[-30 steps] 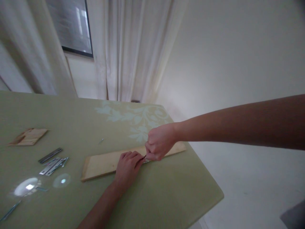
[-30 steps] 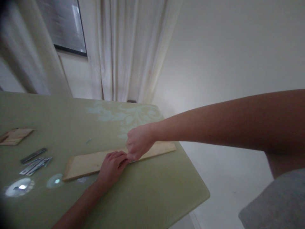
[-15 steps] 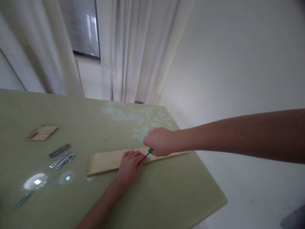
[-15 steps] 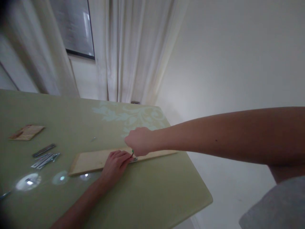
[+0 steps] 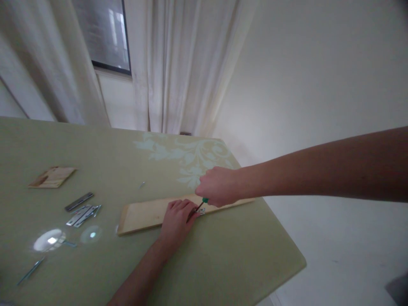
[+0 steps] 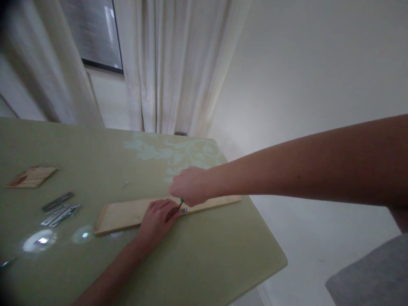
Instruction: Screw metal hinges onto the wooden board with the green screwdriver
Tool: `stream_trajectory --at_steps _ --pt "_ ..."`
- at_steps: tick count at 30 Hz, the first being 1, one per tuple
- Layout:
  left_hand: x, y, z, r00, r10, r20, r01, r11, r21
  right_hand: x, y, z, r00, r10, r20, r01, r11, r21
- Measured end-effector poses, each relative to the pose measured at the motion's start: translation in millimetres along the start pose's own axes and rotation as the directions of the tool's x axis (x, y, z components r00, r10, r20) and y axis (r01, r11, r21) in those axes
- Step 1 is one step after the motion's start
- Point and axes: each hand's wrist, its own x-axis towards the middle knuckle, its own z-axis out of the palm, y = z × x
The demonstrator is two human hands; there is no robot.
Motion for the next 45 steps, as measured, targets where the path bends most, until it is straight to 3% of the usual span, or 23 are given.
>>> stream_trajectory --at_steps 3,6,8,10,13,15,18,21,24,27,30,32,33,35,37,39,41,43,45 --pt "1 2 -1 1.0 -0.004 0.004 0.004 1.0 0.002 5 -2 0 0.965 0.247 0.082 -0.258 0.953 0.162" --pt "2 4 -4 1.0 0.004 0.025 -0.004 1.0 0.005 3 -4 4 0.962 0.262 0.078 -0.271 0.954 0.13" --pt "3 5 -7 0.999 0.003 0.042 -0.004 1.0 0.02 -5 -2 8 0.987 0.16 0.005 -0.16 0.987 0.019" --pt "4 6 -8 0.999 0.0 0.05 -0.002 0.999 0.04 -14 1 12 0.993 -0.091 -0.077 0.078 0.985 -0.15" --pt "4 6 -8 0.999 0.002 0.053 -0.004 0.999 0.042 -25 7 14 0.884 -0.46 -0.084 0.397 0.833 -0.385" --pt "4 5 -7 0.999 0.005 0.054 -0.006 1.0 0.018 -28 7 14 0.869 -0.492 -0.043 0.427 0.792 -0.437" --pt "3 4 -4 0.999 -0.001 0.042 0.001 1.0 -0.01 -29 1 17 0.935 -0.354 -0.021 0.325 0.88 -0.347" --pt "2 2 -2 1.0 0.005 0.017 -0.005 1.0 -0.018 -23 -8 15 1.0 -0.019 -0.024 0.018 0.999 -0.035" --pt "1 1 -1 1.0 0.014 0.007 -0.013 1.0 -0.024 -9 -8 4 0.954 0.288 0.085 -0.3 0.919 0.256" --pt "2 1 -2 1.0 0.02 0.004 -0.02 0.999 -0.025 1 -2 -7 0.93 0.307 0.201 -0.359 0.875 0.324" --pt "2 2 -3 1.0 0.026 0.002 -0.026 1.0 -0.006 -1 1 -9 0.973 0.186 0.137 -0.206 0.966 0.157" --pt "3 3 -4 0.999 0.034 0.013 -0.034 0.999 0.015 -6 1 -6 0.998 -0.055 0.017 0.056 0.996 -0.075" --pt "2 3 -5 0.999 0.037 0.021 -0.038 0.999 0.025 -8 1 -5 0.977 -0.211 -0.023 0.203 0.959 -0.2" --pt "2 3 -5 0.999 0.041 0.028 -0.042 0.999 0.034 -11 2 -3 0.887 -0.461 -0.026 0.417 0.824 -0.383" --pt "2 2 -5 0.999 0.044 0.024 -0.044 0.999 0.024 -12 5 -1 0.843 -0.539 -0.003 0.477 0.749 -0.46" --pt "1 1 -3 0.999 0.041 0.012 -0.041 0.999 0.004 -14 7 3 0.871 -0.491 0.007 0.439 0.773 -0.458" --pt "1 0 0 1.0 0.031 0.003 -0.031 1.0 -0.006 -16 6 10 0.928 -0.372 0.003 0.346 0.861 -0.373" --pt "1 -1 2 1.0 0.02 0.0 -0.02 1.0 -0.006 -18 2 14 0.988 -0.156 -0.006 0.151 0.969 -0.195" --pt "1 -1 2 1.0 0.019 0.004 -0.019 1.0 -0.002 -14 -3 12 0.992 0.122 0.029 -0.123 0.991 0.051"
